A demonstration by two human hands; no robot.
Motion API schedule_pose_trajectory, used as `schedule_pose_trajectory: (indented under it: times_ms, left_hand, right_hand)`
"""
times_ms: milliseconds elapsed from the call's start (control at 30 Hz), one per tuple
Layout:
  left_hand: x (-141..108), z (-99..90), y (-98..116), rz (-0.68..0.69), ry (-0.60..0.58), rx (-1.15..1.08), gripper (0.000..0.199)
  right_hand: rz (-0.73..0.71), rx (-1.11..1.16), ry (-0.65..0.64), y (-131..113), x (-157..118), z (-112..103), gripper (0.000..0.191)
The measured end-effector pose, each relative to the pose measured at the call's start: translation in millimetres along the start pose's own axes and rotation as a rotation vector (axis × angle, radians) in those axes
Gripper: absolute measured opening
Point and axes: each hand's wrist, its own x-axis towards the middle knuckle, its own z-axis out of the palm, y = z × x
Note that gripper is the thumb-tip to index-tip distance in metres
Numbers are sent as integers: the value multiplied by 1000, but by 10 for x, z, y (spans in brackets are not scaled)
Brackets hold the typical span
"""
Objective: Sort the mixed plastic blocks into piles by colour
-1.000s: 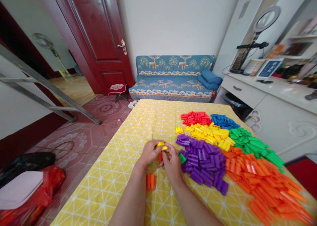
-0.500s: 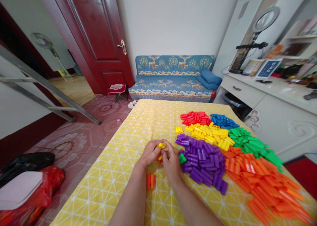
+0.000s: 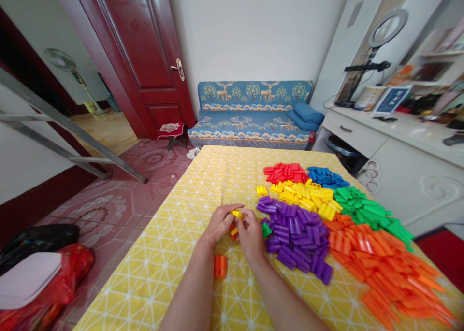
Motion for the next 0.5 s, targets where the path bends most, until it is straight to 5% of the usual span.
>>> schedule_pose_trajectory:
  times_ms: [333, 500]
  left_hand:
    - [26, 68, -76, -89, 89, -82, 38]
    - [51, 120, -173, -77, 116, 21, 33]
  right_hand:
    - [-5, 213, 100, -220, -159, -92, 27]
    - [-90, 46, 200, -473, 225, -706, 37]
